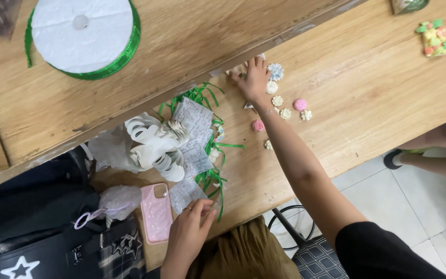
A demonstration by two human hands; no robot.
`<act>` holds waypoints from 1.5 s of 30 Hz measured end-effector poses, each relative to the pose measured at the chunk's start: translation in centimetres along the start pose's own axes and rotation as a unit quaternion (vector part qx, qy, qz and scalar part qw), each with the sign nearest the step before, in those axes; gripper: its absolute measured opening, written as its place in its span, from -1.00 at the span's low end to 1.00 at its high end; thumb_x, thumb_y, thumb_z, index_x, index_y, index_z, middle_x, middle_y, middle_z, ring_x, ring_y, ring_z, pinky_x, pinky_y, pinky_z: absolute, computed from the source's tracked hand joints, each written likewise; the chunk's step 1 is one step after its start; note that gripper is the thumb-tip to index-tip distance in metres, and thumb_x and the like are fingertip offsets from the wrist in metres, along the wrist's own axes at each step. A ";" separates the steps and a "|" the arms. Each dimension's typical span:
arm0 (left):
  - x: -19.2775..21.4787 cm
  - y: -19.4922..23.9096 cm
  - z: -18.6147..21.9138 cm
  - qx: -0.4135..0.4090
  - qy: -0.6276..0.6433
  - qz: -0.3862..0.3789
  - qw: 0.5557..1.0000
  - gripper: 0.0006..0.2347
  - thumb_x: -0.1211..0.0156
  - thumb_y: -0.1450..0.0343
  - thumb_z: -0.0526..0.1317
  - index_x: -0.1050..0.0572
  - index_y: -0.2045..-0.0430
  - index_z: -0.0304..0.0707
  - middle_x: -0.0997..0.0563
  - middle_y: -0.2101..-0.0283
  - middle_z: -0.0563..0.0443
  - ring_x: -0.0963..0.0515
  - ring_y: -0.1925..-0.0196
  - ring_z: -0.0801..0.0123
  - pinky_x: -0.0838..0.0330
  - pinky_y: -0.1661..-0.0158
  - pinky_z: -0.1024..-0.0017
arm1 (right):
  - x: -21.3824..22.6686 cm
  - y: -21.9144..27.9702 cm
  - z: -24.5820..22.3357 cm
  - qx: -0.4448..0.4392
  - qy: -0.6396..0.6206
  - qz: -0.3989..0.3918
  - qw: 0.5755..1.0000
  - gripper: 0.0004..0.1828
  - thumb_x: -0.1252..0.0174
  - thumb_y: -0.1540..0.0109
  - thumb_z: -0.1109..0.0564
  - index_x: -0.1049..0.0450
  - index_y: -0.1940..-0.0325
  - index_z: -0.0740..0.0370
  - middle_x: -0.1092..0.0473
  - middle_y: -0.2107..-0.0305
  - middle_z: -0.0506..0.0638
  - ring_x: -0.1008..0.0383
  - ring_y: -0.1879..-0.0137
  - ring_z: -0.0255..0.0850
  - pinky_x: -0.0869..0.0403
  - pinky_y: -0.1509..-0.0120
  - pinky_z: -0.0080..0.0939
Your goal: The person is examining and showing various small flower-shaped and star-shaped decorative items from a display shelf and a workbench.
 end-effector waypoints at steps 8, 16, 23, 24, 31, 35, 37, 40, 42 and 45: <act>0.5 -0.2 1.0 -0.010 0.030 0.020 0.999 -0.80 -0.24 -0.40 -0.15 -0.53 0.18 -0.22 -0.70 0.22 -0.09 -0.71 0.18 0.14 -0.54 0.20 0.23 | 6.4 9.5 -4.7 -0.130 -0.319 0.005 0.939 -0.77 -0.22 -0.31 0.12 -0.48 -0.01 0.24 -0.46 0.20 -0.05 -0.47 0.11 -0.30 -0.47 0.00 -0.29; 3.0 5.3 -0.9 -0.036 0.070 0.131 0.988 -0.84 -0.24 -0.41 -0.20 -0.51 0.24 -0.27 -0.69 0.21 -0.08 -0.72 0.19 0.16 -0.55 0.20 0.26 | 9.7 19.3 -14.0 -0.107 -0.402 -0.072 0.907 -0.86 -0.09 -0.39 0.20 -0.49 0.08 0.35 -0.50 0.23 -0.03 -0.44 0.13 -0.35 -0.44 0.01 -0.37; 6.7 17.9 -3.7 -0.017 0.073 0.260 0.963 -0.84 -0.24 -0.41 -0.21 -0.52 0.23 -0.28 -0.68 0.21 -0.10 -0.70 0.19 0.10 -0.53 0.19 0.22 | 11.2 27.9 -27.9 -0.049 -0.513 -0.275 0.812 -0.82 0.03 -0.42 0.26 -0.48 0.10 0.41 -0.50 0.39 0.07 -0.50 0.27 -0.29 -0.51 0.10 -0.32; 7.1 20.1 -4.3 0.009 0.076 0.263 0.962 -0.83 -0.23 -0.42 -0.20 -0.52 0.22 -0.28 -0.67 0.20 -0.09 -0.70 0.19 0.10 -0.53 0.19 0.23 | 11.5 29.4 -29.9 -0.051 -0.522 -0.310 0.793 -0.80 0.06 -0.41 0.26 -0.48 0.11 0.40 -0.52 0.38 0.07 -0.53 0.28 -0.29 -0.54 0.09 -0.31; 5.9 36.3 -8.1 0.125 0.118 0.395 0.902 -0.81 -0.21 -0.41 -0.16 -0.54 0.19 -0.21 -0.71 0.18 -0.04 -0.71 0.14 0.14 -0.53 0.18 0.23 | 12.5 41.3 -40.8 0.106 -0.536 -0.473 0.691 -0.80 0.07 -0.40 0.30 -0.49 0.12 0.43 -0.52 0.35 0.07 -0.55 0.22 -0.25 -0.56 0.06 -0.30; 3.6 44.9 -9.6 0.204 0.118 0.464 0.854 -0.80 -0.23 -0.41 -0.14 -0.55 0.18 -0.22 -0.70 0.16 -0.06 -0.70 0.16 0.12 -0.54 0.17 0.21 | 12.9 50.1 -45.2 0.119 -0.524 -0.572 0.619 -0.82 0.03 -0.39 0.29 -0.49 0.11 0.43 -0.52 0.37 0.07 -0.55 0.25 -0.26 -0.55 0.07 -0.30; 1.8 48.8 -10.2 0.243 0.132 0.506 0.817 -0.80 -0.23 -0.41 -0.14 -0.56 0.18 -0.21 -0.70 0.15 -0.05 -0.71 0.18 0.12 -0.55 0.17 0.22 | 13.4 54.3 -47.0 0.136 -0.522 -0.627 0.561 -0.83 0.02 -0.39 0.29 -0.48 0.12 0.43 -0.52 0.38 0.07 -0.54 0.25 -0.27 -0.56 0.08 -0.30; -0.8 53.5 -10.9 0.290 0.149 0.575 0.750 -0.79 -0.22 -0.42 -0.13 -0.55 0.20 -0.23 -0.69 0.14 -0.09 -0.71 0.12 0.16 -0.56 0.17 0.23 | 14.5 59.6 -50.1 0.194 -0.499 -0.704 0.467 -0.85 -0.01 -0.37 0.31 -0.49 0.11 0.43 -0.51 0.37 0.06 -0.54 0.25 -0.27 -0.55 0.09 -0.31; -2.4 56.1 -10.4 0.321 0.159 0.602 0.713 -0.79 -0.20 -0.41 -0.12 -0.55 0.20 -0.24 -0.71 0.18 -0.08 -0.71 0.10 0.17 -0.53 0.15 0.20 | 15.9 62.8 -51.6 0.236 -0.450 -0.756 0.412 -0.85 -0.02 -0.36 0.29 -0.50 0.13 0.42 -0.52 0.38 0.03 -0.56 0.25 -0.30 -0.58 0.12 -0.32; -4.8 59.6 -11.2 0.402 0.194 0.600 0.664 -0.74 -0.20 -0.41 -0.07 -0.55 0.18 -0.24 -0.69 0.15 -0.12 -0.68 0.09 0.09 -0.54 0.15 0.20 | 17.1 66.9 -54.0 0.348 -0.403 -0.781 0.327 -0.86 -0.09 -0.35 0.27 -0.53 0.16 0.41 -0.54 0.40 0.02 -0.56 0.29 -0.31 -0.56 0.15 -0.34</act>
Point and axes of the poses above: each hand's wrist, its own y-axis away from the middle knuckle, its own x-axis out of the back of the hand, z = x × y, the point moved 3 cm from there along -y, towards the middle knuckle
